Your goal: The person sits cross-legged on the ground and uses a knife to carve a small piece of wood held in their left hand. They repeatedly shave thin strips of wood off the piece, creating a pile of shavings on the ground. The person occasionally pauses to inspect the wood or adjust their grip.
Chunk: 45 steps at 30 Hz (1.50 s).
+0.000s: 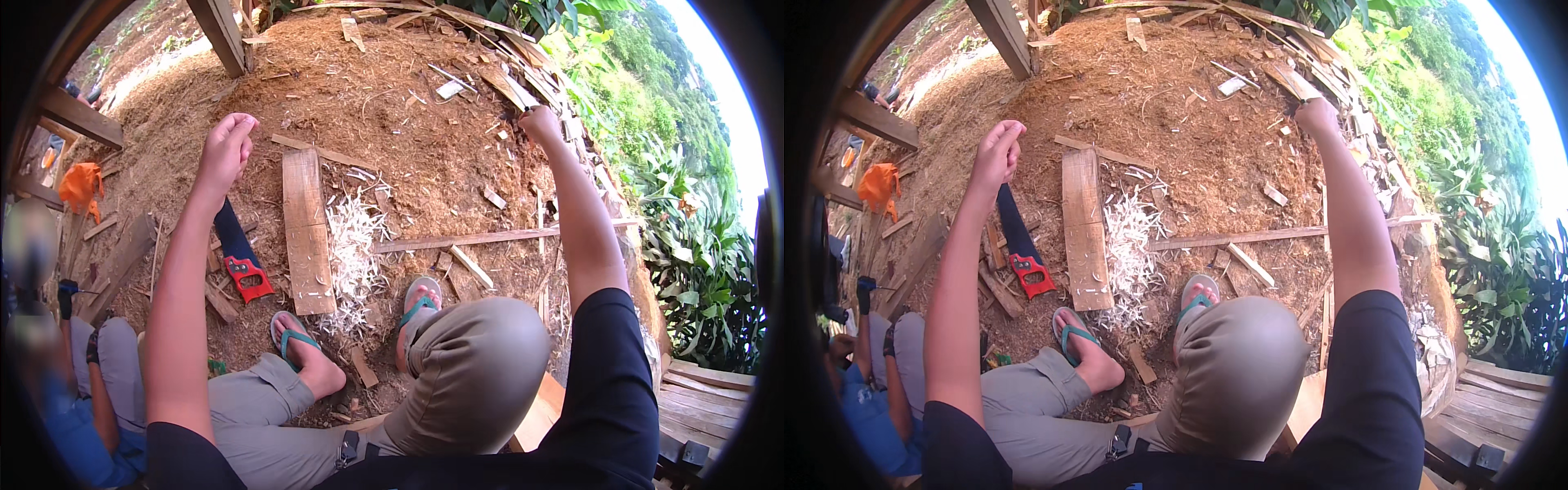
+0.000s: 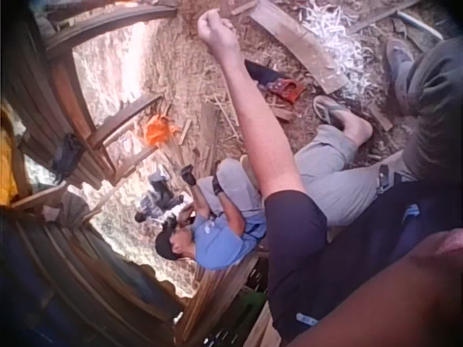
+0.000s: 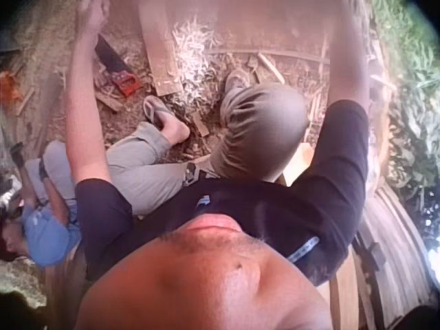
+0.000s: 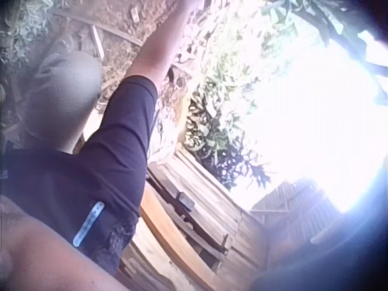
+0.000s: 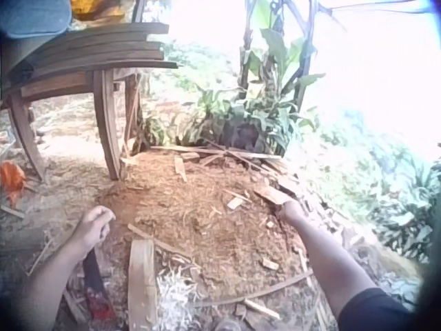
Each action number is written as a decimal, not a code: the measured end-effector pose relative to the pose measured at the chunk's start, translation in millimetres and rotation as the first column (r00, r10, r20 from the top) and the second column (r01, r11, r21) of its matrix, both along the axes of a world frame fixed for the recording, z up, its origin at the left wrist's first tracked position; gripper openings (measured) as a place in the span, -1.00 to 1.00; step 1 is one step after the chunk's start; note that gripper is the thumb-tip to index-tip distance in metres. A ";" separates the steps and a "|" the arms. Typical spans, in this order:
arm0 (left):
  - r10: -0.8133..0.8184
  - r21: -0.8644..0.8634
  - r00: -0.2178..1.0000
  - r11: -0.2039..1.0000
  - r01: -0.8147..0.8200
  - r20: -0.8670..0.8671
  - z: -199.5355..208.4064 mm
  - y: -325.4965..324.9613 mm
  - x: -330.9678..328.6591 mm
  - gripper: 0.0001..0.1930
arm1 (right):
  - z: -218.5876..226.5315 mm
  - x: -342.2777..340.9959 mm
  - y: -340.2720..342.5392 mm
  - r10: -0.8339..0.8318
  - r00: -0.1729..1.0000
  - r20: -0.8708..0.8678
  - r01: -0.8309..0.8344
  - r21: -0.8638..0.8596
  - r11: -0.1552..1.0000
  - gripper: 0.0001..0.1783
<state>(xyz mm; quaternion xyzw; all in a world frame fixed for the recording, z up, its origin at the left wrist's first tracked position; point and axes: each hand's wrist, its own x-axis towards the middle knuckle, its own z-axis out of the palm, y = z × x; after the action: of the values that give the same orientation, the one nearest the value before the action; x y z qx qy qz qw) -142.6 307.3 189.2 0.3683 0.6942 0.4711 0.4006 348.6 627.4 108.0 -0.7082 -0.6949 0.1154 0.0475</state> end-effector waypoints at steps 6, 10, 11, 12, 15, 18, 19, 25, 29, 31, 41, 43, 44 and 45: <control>-0.063 -0.130 0.964 0.991 0.030 -0.258 -54.7 84.4 -97.2 -0.80 | -118.0 -53.1 118.5 -0.042 0.993 -0.107 0.051 0.082 0.995 -0.72; -0.011 -0.253 0.975 0.966 -0.047 -0.223 -116.5 67.5 -135.2 -0.85 | -155.0 -84.0 149.0 -0.121 0.987 -0.104 0.135 0.142 0.981 -0.80; -0.013 -0.264 0.977 0.964 -0.044 -0.212 -133.1 54.4 -148.3 -0.87 | -166.7 -88.0 162.9 -0.116 0.986 -0.117 0.133 0.151 0.979 -0.81; -0.015 -0.278 0.980 0.960 -0.041 -0.199 -146.3 40.0 -158.0 -0.88 | -178.4 -93.7 173.3 -0.111 0.985 -0.128 0.131 0.157 0.979 -0.81; 0.045 -0.303 0.971 0.946 -0.117 -0.236 -164.2 16.3 -162.1 -0.89 | -202.3 -91.3 196.9 -0.102 0.993 -0.061 0.111 0.147 0.983 -0.76; 0.139 -0.273 0.958 0.939 -0.208 -0.252 -170.0 -0.6 -184.1 -0.90 | -210.1 -100.3 209.1 -0.053 0.998 -0.039 0.058 0.137 0.989 -0.77; 0.157 -0.258 0.953 0.939 -0.225 -0.259 -171.2 -3.1 -186.3 -0.90 | -209.5 -99.9 211.4 -0.065 0.998 -0.016 0.066 0.116 0.991 -0.78; 0.077 -0.222 0.923 0.960 -0.171 -0.377 -154.9 12.8 -191.4 -0.90 | -196.8 -102.2 198.0 -0.019 1.000 0.022 0.012 0.253 0.967 -0.77; -0.192 -0.223 0.841 0.971 0.087 -0.506 -127.3 33.2 -165.3 -0.90 | -169.3 -100.0 168.0 0.094 0.983 -0.155 -0.053 0.251 0.967 -0.75; -0.274 -0.296 0.868 0.942 0.156 -0.415 -104.2 50.0 -140.5 -0.88 | -162.1 -90.2 149.5 0.197 0.921 -0.337 -0.101 0.283 0.954 -0.82; -0.512 -0.348 0.610 0.859 0.376 -0.604 -33.9 28.0 -68.7 -0.59 | -52.5 -215.5 -73.8 0.420 0.601 -0.680 -0.668 -0.140 0.731 -0.84; -0.550 -0.319 0.651 0.835 0.448 -0.524 -28.4 8.8 -57.1 -0.48 | -40.0 -230.4 -122.0 0.420 0.515 -0.748 -0.764 -0.177 0.621 -0.85; -0.555 -0.327 0.717 0.831 0.451 -0.422 -26.0 -8.8 -51.7 -0.44 | -31.9 -243.9 -144.7 0.432 0.460 -0.776 -0.811 -0.169 0.560 -0.84; -0.617 -0.359 0.733 0.779 0.514 -0.288 -23.1 -21.0 -43.1 -0.43 | -32.0 -251.1 -159.8 0.410 0.382 -0.828 -0.845 -0.133 0.518 -0.82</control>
<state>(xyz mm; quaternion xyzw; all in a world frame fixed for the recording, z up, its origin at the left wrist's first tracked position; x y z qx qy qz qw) -185.6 286.3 166.1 0.5948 0.6672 0.1491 0.4229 97.5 467.6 76.0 -0.2439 -0.7765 0.5782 0.0579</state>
